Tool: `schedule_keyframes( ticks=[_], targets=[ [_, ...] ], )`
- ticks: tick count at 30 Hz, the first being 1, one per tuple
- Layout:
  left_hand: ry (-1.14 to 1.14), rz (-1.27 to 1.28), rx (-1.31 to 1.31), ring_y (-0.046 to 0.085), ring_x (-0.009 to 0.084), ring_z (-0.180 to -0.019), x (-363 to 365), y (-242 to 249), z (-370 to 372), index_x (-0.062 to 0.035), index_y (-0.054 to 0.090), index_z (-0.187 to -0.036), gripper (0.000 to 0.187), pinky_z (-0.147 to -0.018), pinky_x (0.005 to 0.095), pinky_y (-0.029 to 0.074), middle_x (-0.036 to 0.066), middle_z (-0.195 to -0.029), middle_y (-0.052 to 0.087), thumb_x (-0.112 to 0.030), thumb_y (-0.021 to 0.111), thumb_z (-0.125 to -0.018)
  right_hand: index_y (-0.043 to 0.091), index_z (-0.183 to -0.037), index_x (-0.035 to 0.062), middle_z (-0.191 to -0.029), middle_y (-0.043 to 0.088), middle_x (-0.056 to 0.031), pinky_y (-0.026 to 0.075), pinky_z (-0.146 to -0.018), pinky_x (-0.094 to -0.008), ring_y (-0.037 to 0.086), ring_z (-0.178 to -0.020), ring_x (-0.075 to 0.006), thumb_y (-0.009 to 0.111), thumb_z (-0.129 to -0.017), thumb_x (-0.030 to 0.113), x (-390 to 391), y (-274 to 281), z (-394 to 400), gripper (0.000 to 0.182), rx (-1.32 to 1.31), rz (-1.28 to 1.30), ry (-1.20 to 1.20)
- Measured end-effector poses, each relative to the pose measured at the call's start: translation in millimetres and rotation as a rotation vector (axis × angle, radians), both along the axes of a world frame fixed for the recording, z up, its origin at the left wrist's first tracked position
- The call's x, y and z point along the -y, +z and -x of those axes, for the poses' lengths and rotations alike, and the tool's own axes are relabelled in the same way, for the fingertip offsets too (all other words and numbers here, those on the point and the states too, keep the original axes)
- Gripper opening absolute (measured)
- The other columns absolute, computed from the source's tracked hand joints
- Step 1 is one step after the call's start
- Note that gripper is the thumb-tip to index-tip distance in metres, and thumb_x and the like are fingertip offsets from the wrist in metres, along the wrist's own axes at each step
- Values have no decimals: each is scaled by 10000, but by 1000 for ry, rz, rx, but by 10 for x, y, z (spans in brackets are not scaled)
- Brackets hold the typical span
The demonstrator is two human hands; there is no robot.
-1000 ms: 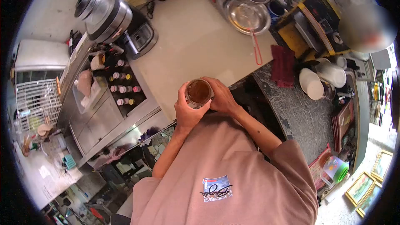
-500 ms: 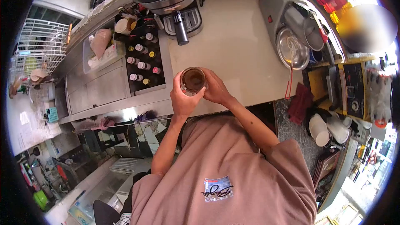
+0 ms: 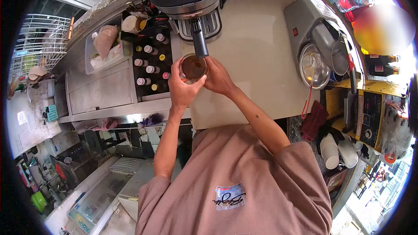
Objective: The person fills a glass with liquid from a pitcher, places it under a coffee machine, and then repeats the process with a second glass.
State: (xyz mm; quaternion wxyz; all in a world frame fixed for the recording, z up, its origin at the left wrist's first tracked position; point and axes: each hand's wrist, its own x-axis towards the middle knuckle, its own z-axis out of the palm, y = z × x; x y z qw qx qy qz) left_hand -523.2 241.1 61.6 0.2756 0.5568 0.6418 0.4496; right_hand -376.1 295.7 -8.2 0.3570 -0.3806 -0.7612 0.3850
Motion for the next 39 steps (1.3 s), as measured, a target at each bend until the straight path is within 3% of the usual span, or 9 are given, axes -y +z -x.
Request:
schedule_keyframes(
  ticks=[13, 25, 32, 34, 39],
  targets=[
    [-191, 120, -56, 656, 251, -1169, -369, 150, 231, -31, 476, -1354, 760, -929, 361, 572, 145, -1272, 648, -163, 869, -717, 432, -1379, 19, -1263, 568, -217, 460, -981, -496, 556, -1171, -418, 838, -703, 199, -105, -74, 170, 809, 14, -27, -135],
    [-311, 124, 65, 618, 236, -1207, -426, 15, 406, -40, 477, -1369, 767, -1014, 361, 519, 133, -1301, 611, -97, 856, -705, 423, -1392, 12, -1260, 560, -202, 463, -974, -499, 559, -1141, -413, 861, -681, 212, -18, -102, 242, 858, 62, -79, -248],
    [-287, 112, 89, 547, 259, -1295, -339, -84, 374, -59, 326, -1512, 944, -1066, 392, 482, 160, -1425, 513, -130, 858, -735, 395, -1413, 2, -1349, 519, -217, 460, -1026, -492, 523, -1238, -426, 855, -734, 242, 78, -199, 154, 855, -66, -58, -260],
    [-252, 135, 96, 527, 270, -1318, -268, -84, 340, -66, 274, -1546, 992, -1072, 399, 477, 172, -1456, 482, -148, 859, -748, 378, -1440, 29, -1420, 475, -192, 454, -1074, -456, 502, -1298, -376, 811, -811, 210, 216, -94, 11, 784, -5, 1, -226],
    [-102, 82, -30, 440, 346, -1390, 53, -101, 218, -76, 178, -1578, 1047, -1100, 507, 418, 223, -1504, 416, -235, 850, -790, 394, -1427, 24, -1413, 477, -191, 467, -1045, -448, 532, -1265, -376, 776, -855, 188, 695, -33, -472, 708, 38, 70, -234]
  ],
)
